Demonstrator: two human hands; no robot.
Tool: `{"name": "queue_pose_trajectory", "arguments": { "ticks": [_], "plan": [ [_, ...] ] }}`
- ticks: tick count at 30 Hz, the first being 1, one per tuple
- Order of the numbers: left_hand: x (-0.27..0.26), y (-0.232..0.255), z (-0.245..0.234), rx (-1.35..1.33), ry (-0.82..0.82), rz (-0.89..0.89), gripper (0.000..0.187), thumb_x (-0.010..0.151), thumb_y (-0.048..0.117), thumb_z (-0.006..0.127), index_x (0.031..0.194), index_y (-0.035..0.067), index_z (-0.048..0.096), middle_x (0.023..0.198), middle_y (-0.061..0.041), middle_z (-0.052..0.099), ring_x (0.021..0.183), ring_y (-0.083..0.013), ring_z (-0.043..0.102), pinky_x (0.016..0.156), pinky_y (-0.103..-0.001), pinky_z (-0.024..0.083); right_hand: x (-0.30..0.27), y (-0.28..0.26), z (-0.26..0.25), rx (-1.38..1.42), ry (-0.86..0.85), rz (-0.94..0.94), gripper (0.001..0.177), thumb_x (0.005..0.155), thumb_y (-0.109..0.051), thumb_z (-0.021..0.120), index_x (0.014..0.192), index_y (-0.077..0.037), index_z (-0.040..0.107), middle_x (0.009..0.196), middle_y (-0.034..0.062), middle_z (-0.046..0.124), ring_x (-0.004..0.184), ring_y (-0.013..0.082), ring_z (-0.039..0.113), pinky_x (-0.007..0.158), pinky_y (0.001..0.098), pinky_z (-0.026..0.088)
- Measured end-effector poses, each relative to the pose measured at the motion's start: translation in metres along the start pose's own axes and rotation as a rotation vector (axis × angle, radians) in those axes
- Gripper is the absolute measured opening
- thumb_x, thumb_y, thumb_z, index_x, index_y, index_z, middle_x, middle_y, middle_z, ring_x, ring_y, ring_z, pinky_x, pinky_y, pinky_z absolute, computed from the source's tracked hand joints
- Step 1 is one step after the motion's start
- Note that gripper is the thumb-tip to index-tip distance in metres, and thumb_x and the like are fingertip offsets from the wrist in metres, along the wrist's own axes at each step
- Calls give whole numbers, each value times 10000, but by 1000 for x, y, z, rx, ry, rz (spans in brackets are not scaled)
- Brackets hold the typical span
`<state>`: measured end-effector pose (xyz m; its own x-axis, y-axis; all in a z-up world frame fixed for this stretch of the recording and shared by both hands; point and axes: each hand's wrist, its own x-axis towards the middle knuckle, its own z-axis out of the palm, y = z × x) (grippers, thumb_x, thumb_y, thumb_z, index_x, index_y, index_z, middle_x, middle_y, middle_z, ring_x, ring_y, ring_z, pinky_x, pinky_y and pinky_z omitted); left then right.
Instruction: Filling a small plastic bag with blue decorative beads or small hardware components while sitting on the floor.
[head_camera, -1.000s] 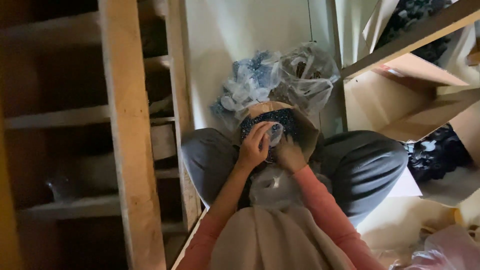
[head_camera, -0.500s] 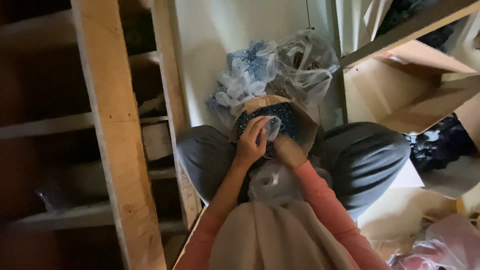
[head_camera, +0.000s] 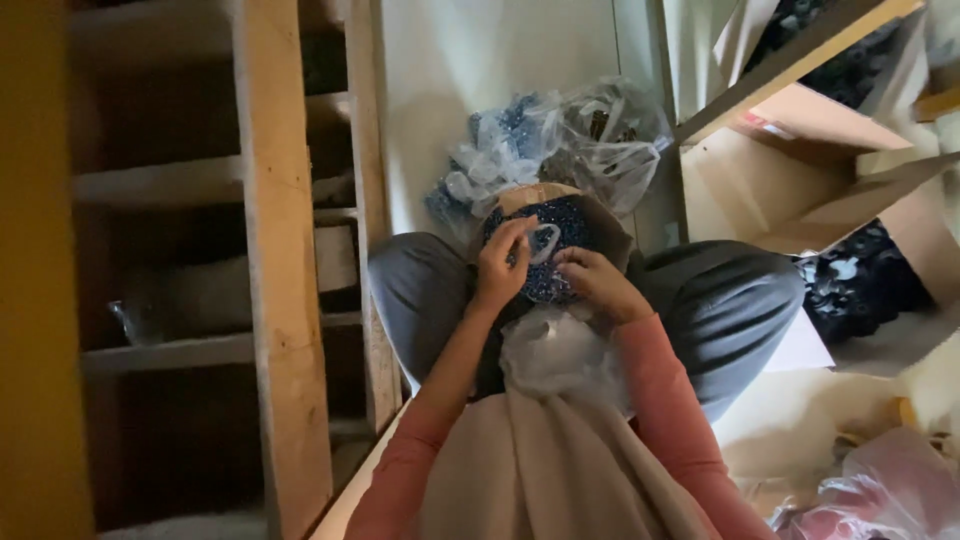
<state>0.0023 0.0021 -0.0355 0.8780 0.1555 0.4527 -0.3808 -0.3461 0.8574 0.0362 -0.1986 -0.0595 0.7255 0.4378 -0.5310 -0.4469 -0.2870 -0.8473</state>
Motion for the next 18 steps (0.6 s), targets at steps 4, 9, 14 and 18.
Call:
{"name": "queue_pose_trajectory", "arguments": {
  "ticks": [4,9,14,18],
  "plan": [
    [0,13,-6,-18,-4,40,298,1079,104,494,1338,122,642,1266,-111,631,828,-262,671,662,-415,604,-9,4,5,557,-49,-20,313,941,-145,670,1225,-18,699,1076,108,624,966,224,622,878,374,535],
    [3,51,-15,281,12,192,189,1056,249,538,1082,160,703,1219,-55,619,858,-246,689,693,-408,617,-22,-11,6,932,-60,16,342,1003,-111,630,1310,40,648,1081,89,668,952,164,673,893,296,586],
    [-14,25,-4,568,-11,350,196,949,335,692,1053,171,708,1120,3,655,904,-216,689,737,-370,595,-17,12,1,671,98,-98,336,1021,-152,636,1303,31,652,1145,87,617,985,164,596,927,360,534],
    [-19,8,5,619,9,391,114,1012,157,654,937,137,737,1014,21,668,714,-155,639,586,-295,572,-17,0,-8,431,150,-172,328,1030,-185,655,1294,10,668,1030,114,643,882,194,638,757,357,554]
  ]
}}
